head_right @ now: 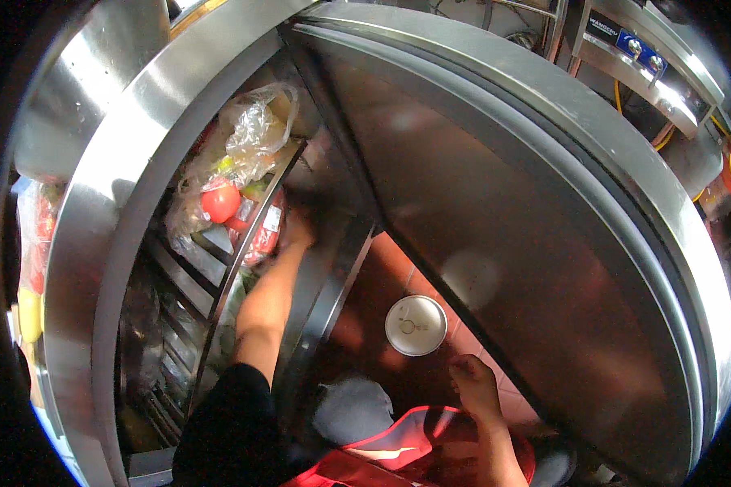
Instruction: The person retrieves a red pepper from a refrigerator, washes it, and then chops it into small pieces on a cutting board using a knife. The chopped pieces are added to a bowl containing a yellow mixture.
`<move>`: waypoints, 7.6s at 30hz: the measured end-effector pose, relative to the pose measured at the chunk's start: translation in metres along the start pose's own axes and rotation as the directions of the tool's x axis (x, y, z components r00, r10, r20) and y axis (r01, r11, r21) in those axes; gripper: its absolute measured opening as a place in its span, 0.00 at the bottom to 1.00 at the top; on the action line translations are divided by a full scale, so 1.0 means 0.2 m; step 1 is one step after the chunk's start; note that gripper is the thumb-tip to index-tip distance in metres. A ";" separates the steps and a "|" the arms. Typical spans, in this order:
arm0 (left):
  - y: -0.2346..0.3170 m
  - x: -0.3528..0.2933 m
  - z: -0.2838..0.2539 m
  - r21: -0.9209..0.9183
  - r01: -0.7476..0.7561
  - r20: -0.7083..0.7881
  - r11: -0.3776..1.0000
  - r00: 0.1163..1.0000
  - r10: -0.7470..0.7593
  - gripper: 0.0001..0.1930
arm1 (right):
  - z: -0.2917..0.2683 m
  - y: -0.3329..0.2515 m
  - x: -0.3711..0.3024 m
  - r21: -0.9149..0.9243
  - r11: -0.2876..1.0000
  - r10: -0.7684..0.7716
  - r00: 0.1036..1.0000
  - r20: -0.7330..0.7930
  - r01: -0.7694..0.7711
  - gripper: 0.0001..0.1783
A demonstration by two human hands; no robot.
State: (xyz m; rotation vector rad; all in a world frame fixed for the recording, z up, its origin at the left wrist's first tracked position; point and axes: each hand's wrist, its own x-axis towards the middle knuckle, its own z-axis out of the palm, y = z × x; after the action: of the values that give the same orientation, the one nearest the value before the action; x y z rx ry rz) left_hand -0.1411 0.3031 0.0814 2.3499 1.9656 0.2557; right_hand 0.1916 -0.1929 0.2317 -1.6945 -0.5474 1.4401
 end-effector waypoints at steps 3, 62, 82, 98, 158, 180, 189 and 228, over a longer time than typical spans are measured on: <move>0.42 -0.20 0.06 -0.227 -0.205 0.068 0.952 0.972 0.225 0.23 | 0.01 0.02 0.03 -0.054 0.998 -0.020 1.000 0.015 0.021 0.09; -1.22 -1.31 -0.52 0.512 0.154 -0.046 0.845 0.987 -0.152 0.17 | 0.04 0.11 -0.15 -0.636 0.643 -0.361 0.901 0.240 0.427 0.19; 0.04 -0.27 -0.24 0.327 -0.306 -0.112 0.894 0.927 0.358 0.24 | 0.06 0.09 -0.11 -0.646 0.600 -0.401 0.876 0.267 0.471 0.15; -0.17 -0.22 -0.42 -0.606 -0.095 -0.109 0.790 0.993 0.036 0.22 | 0.06 0.04 -0.05 -0.721 0.596 -0.199 0.935 0.294 0.354 0.16; 0.46 -0.37 0.07 0.174 -0.241 -0.028 0.955 0.968 0.249 0.31 | -0.09 -0.11 -0.26 -0.348 0.904 -0.059 0.879 0.473 0.248 0.18; 0.15 -0.42 -0.05 -0.195 -0.263 -0.022 0.945 0.964 0.264 0.22 | -0.11 0.28 -0.32 -0.705 0.634 -0.109 0.940 0.324 0.317 0.22; 0.42 -0.35 -0.11 -0.257 -0.468 -0.085 0.846 0.883 0.462 0.22 | -0.06 0.26 -0.35 -0.761 0.576 -0.072 0.946 0.315 0.297 0.20; -0.16 -1.44 -0.40 -0.434 -0.129 0.213 0.892 0.947 0.241 0.12 | 0.01 0.27 -0.41 -0.707 0.551 -0.243 0.896 0.371 0.443 0.19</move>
State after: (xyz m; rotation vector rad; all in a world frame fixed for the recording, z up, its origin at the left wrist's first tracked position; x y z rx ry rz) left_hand -0.2352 0.0210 0.1304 2.1591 1.4021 0.3186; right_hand 0.1602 -0.2856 0.2376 -1.8808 -1.7652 1.1530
